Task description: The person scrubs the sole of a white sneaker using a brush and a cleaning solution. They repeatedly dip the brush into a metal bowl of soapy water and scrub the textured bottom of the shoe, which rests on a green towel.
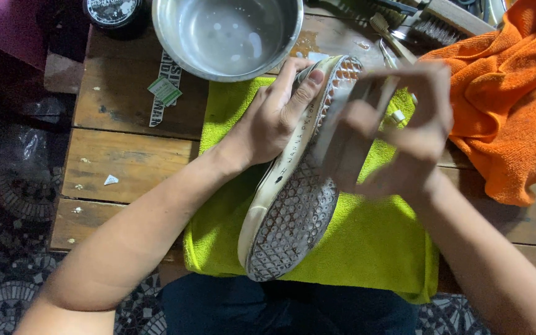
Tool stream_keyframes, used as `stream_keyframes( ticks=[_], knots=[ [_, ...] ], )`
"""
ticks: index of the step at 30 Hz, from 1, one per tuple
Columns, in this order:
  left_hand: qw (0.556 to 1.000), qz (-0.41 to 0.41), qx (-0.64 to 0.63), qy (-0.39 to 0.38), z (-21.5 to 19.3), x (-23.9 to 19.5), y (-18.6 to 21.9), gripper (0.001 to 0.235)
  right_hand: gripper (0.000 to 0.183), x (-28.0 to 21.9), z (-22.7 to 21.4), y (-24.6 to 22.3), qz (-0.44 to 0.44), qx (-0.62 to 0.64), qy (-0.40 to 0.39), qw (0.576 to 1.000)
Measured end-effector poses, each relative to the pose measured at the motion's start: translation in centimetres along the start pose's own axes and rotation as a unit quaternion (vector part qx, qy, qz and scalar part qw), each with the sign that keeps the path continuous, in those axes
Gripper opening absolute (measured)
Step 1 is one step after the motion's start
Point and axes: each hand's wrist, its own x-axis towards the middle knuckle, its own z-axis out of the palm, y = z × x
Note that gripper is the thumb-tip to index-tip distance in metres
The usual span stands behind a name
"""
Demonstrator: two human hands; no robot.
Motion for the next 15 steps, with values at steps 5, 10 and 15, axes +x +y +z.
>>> stream_keyframes(
  ticks=[5,10,15],
  knots=[
    [1.0,0.003,0.007,0.007,-0.1,0.0,-0.1,0.079,0.066,-4.3,0.4,-1.5,-0.01,0.021,-0.051,0.998],
    [1.0,0.005,0.008,0.0,-0.1,-0.2,0.3,0.082,0.061,-0.9,0.2,4.3,-0.05,-0.02,0.028,0.998],
    [1.0,0.016,-0.003,0.001,-0.1,0.0,-0.1,0.079,0.04,-2.5,1.2,-0.6,-0.003,-0.044,0.058,0.997]
  ],
)
